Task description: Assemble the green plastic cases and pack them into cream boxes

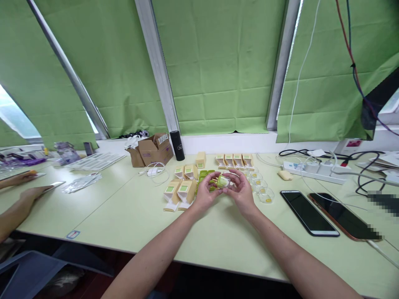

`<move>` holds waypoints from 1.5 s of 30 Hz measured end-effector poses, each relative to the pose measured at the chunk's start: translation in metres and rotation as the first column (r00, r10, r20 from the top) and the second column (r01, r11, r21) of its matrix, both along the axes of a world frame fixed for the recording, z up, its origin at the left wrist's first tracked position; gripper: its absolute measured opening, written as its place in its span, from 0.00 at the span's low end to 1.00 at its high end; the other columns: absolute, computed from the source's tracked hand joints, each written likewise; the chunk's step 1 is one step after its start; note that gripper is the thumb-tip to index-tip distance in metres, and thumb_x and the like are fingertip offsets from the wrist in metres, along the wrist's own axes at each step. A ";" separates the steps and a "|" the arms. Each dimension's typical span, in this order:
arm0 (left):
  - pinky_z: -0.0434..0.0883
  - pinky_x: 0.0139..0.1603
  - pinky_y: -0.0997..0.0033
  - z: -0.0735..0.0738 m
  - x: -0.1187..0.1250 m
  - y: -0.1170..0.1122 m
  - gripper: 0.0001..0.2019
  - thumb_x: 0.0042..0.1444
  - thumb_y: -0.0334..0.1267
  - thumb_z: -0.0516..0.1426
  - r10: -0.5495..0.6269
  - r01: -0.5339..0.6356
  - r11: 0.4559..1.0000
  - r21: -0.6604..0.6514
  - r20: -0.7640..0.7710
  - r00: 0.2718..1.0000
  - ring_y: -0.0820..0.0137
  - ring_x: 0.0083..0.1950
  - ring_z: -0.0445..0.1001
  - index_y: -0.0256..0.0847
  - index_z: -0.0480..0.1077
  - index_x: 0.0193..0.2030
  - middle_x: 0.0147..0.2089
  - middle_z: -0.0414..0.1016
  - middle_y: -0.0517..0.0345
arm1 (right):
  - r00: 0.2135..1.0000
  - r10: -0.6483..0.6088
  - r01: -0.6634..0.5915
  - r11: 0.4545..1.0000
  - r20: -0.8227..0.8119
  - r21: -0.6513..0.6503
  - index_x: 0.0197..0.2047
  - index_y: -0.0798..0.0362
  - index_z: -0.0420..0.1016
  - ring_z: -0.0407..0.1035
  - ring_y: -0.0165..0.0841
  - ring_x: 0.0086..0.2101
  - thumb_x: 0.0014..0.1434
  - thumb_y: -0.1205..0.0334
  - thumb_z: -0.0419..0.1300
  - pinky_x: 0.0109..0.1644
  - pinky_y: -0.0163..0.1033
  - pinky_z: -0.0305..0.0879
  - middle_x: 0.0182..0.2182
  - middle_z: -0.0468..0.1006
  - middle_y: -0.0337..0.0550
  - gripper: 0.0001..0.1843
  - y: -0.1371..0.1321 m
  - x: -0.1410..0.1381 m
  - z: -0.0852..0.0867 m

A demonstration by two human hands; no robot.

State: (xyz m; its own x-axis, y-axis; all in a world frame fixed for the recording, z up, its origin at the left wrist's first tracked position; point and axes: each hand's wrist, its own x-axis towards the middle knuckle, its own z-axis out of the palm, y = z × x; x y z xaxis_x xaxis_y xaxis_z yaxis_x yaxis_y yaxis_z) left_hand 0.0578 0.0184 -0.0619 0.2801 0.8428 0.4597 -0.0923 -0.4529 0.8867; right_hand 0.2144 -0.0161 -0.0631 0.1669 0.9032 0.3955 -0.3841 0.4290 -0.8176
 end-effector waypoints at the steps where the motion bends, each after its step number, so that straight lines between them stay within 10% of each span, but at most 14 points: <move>1: 0.75 0.58 0.58 0.000 0.000 0.000 0.30 0.52 0.42 0.74 0.000 0.000 1.000 0.003 -0.010 1.000 0.56 0.59 0.78 0.41 0.73 0.60 0.63 0.76 0.43 | 1.000 -0.002 0.002 1.000 -0.001 -0.001 0.56 0.43 0.73 0.75 0.46 0.55 0.43 0.63 0.81 0.54 0.50 0.77 0.52 0.81 0.47 0.38 -0.001 0.000 0.001; 7: 0.75 0.59 0.57 0.000 -0.002 -0.003 0.25 0.54 0.40 0.71 0.081 -0.073 0.992 0.099 -0.088 0.993 0.58 0.57 0.78 0.42 0.74 0.58 0.61 0.77 0.44 | 0.999 -0.027 0.027 1.000 0.017 0.013 0.56 0.44 0.74 0.74 0.46 0.54 0.45 0.57 0.80 0.52 0.49 0.76 0.52 0.81 0.49 0.35 -0.002 0.003 0.002; 17: 0.69 0.63 0.50 0.004 -0.006 -0.014 0.22 0.54 0.38 0.72 0.207 -0.072 0.944 0.321 -0.410 0.888 0.53 0.60 0.71 0.45 0.77 0.56 0.54 0.77 0.47 | 0.909 -0.415 0.415 0.910 0.034 -0.009 0.47 0.49 0.77 0.70 0.37 0.37 0.57 0.46 0.69 0.36 0.40 0.67 0.36 0.76 0.41 0.20 0.013 0.024 -0.001; 39: 0.64 0.63 0.46 0.014 -0.007 -0.018 0.27 0.58 0.51 0.68 0.223 0.163 0.893 0.419 -0.728 0.648 0.48 0.61 0.65 0.49 0.72 0.63 0.59 0.75 0.47 | 0.937 -0.349 0.349 0.936 0.011 -0.043 0.46 0.49 0.76 0.67 0.32 0.29 0.56 0.50 0.68 0.31 0.38 0.65 0.31 0.77 0.37 0.17 0.012 0.021 -0.003; 45: 0.63 0.69 0.45 0.027 -0.014 0.017 0.17 0.69 0.45 0.56 0.367 -0.016 0.869 0.495 -0.624 0.690 0.51 0.64 0.62 0.47 0.73 0.61 0.61 0.71 0.46 | 0.942 -0.336 0.335 0.941 0.001 -0.048 0.46 0.48 0.76 0.67 0.32 0.29 0.58 0.45 0.67 0.30 0.37 0.64 0.32 0.77 0.38 0.19 0.012 0.020 -0.002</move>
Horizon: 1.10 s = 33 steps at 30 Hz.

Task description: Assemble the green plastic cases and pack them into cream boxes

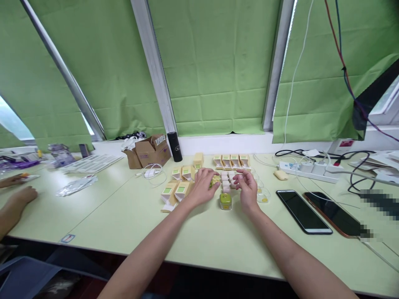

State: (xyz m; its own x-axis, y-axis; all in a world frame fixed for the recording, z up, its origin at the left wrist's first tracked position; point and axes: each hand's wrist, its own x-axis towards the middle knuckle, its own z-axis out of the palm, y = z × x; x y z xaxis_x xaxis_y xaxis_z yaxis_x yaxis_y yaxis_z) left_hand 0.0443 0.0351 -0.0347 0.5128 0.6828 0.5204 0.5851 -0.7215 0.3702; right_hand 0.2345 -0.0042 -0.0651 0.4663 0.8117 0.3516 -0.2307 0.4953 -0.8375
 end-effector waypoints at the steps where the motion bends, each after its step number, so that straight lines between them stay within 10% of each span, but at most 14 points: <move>1: 0.62 0.70 0.44 0.001 0.000 0.009 0.17 0.68 0.43 0.57 0.027 -0.027 1.000 0.001 -0.015 1.000 0.51 0.65 0.62 0.47 0.74 0.61 0.61 0.70 0.47 | 1.000 -0.003 0.003 1.000 0.001 -0.001 0.46 0.48 0.76 0.67 0.32 0.29 0.58 0.45 0.67 0.30 0.37 0.63 0.31 0.77 0.38 0.19 0.000 0.000 0.000; 15: 0.56 0.70 0.36 0.005 0.042 0.118 0.09 0.54 0.30 0.60 0.044 -0.106 0.989 -0.106 -0.474 0.879 0.43 0.68 0.58 0.41 0.82 0.39 0.60 0.74 0.38 | 0.999 -0.015 0.014 1.000 0.045 0.007 0.46 0.48 0.77 0.68 0.33 0.30 0.60 0.43 0.67 0.35 0.41 0.66 0.32 0.78 0.38 0.19 0.001 -0.001 -0.003; 26: 0.52 0.71 0.28 -0.012 0.062 0.139 0.06 0.50 0.27 0.61 0.036 -0.175 0.967 -0.185 -0.581 0.813 0.43 0.65 0.63 0.38 0.79 0.34 0.47 0.79 0.37 | 0.995 -0.020 0.019 1.000 0.093 0.013 0.48 0.49 0.77 0.70 0.35 0.32 0.62 0.42 0.64 0.35 0.41 0.67 0.33 0.79 0.39 0.21 0.003 -0.001 -0.007; 33: 0.55 0.73 0.30 0.003 0.051 0.140 0.16 0.53 0.25 0.58 0.109 -0.174 0.981 -0.090 -0.489 0.865 0.43 0.69 0.63 0.38 0.79 0.48 0.65 0.72 0.38 | 0.992 -0.037 0.033 0.999 0.124 0.036 0.47 0.49 0.76 0.70 0.35 0.31 0.63 0.43 0.63 0.33 0.40 0.65 0.33 0.79 0.41 0.19 0.003 0.000 -0.006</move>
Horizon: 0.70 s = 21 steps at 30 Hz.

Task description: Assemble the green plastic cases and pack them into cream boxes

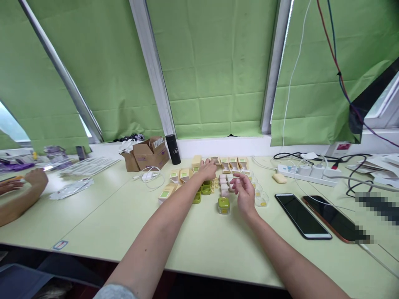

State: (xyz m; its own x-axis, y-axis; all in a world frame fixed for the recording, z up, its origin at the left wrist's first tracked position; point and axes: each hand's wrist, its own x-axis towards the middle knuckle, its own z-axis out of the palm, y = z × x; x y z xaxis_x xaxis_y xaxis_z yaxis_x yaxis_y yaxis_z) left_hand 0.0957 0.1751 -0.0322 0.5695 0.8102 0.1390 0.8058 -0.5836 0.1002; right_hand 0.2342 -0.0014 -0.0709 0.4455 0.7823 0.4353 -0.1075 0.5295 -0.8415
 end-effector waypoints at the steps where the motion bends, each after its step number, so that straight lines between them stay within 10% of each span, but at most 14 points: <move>1: 0.57 0.73 0.33 0.004 -0.003 0.000 0.19 0.55 0.25 0.58 0.000 -0.001 1.000 0.019 0.035 0.999 0.44 0.70 0.63 0.38 0.78 0.53 0.68 0.69 0.38 | 1.000 -0.002 0.002 1.000 0.005 0.003 0.47 0.49 0.76 0.70 0.35 0.31 0.63 0.43 0.63 0.33 0.40 0.65 0.33 0.79 0.41 0.19 0.000 0.000 0.000; 8: 0.69 0.73 0.51 0.028 -0.022 -0.024 0.27 0.67 0.29 0.49 -0.061 0.032 0.992 0.122 0.248 0.967 0.55 0.69 0.71 0.41 0.62 0.72 0.79 0.51 0.44 | 1.000 -0.011 0.011 1.000 0.004 0.002 0.48 0.50 0.77 0.70 0.34 0.31 0.64 0.45 0.62 0.34 0.39 0.65 0.33 0.78 0.41 0.18 -0.003 0.000 0.005; 21: 0.81 0.59 0.47 0.011 -0.057 -0.167 0.26 0.69 0.30 0.49 -0.455 0.351 0.830 0.433 0.163 0.875 0.51 0.65 0.75 0.40 0.58 0.72 0.70 0.67 0.36 | 0.989 -0.018 -0.006 0.987 -0.146 -0.161 0.50 0.50 0.73 0.78 0.38 0.34 0.50 0.38 0.74 0.35 0.41 0.74 0.40 0.83 0.45 0.33 -0.003 0.004 0.023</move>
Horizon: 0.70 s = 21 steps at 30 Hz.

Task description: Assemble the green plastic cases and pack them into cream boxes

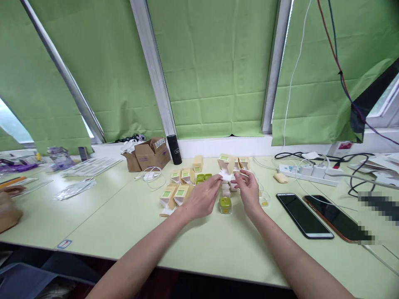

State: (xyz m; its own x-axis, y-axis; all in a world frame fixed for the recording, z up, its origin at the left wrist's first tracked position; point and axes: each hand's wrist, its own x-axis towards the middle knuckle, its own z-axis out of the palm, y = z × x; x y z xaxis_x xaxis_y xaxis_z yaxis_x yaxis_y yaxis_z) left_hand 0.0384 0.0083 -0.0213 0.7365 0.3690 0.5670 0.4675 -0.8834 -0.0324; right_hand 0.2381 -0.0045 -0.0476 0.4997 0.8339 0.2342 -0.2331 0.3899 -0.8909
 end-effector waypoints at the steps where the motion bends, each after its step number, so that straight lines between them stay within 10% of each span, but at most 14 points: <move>1: 0.81 0.58 0.46 -0.001 -0.002 -0.006 0.25 0.68 0.30 0.49 -0.019 0.020 0.999 0.029 -0.024 1.000 0.50 0.66 0.75 0.40 0.58 0.72 0.69 0.69 0.36 | 0.999 0.010 -0.011 1.000 -0.030 -0.022 0.51 0.49 0.71 0.79 0.38 0.34 0.49 0.37 0.75 0.35 0.42 0.75 0.40 0.83 0.45 0.35 0.001 0.000 0.001; 11: 0.80 0.58 0.44 -0.012 -0.022 -0.011 0.24 0.61 0.27 0.54 -0.116 0.115 0.985 0.128 -0.002 0.993 0.50 0.64 0.76 0.42 0.68 0.64 0.64 0.73 0.38 | 0.986 0.109 -0.104 0.994 -0.126 0.047 0.58 0.45 0.65 0.80 0.37 0.36 0.47 0.44 0.78 0.39 0.43 0.77 0.43 0.82 0.40 0.41 -0.006 -0.004 0.005; 16: 0.79 0.58 0.49 -0.005 -0.009 -0.006 0.17 0.65 0.33 0.57 0.054 -0.022 0.995 -0.092 0.365 0.929 0.54 0.62 0.75 0.44 0.69 0.60 0.64 0.67 0.40 | 0.989 0.141 -0.132 0.974 -0.037 0.182 0.62 0.43 0.59 0.80 0.41 0.46 0.53 0.49 0.74 0.52 0.49 0.77 0.53 0.82 0.47 0.40 -0.013 -0.008 0.007; 21: 0.74 0.64 0.47 0.005 0.013 0.009 0.31 0.65 0.42 0.63 0.180 0.009 0.933 -0.361 0.487 0.855 0.54 0.64 0.73 0.48 0.59 0.72 0.65 0.68 0.43 | 0.989 0.108 -0.129 0.966 0.101 0.224 0.67 0.41 0.53 0.79 0.43 0.51 0.58 0.55 0.67 0.55 0.51 0.76 0.53 0.82 0.48 0.39 -0.017 -0.013 0.005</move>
State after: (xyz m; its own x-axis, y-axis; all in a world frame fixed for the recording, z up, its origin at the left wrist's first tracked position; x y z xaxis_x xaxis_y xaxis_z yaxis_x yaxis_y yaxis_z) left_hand 0.0517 0.0169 -0.0164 0.3384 0.6542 0.6763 0.4083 -0.7497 0.5209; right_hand 0.2251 -0.0212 -0.0428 0.3697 0.8049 0.4642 -0.2155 0.5603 -0.7998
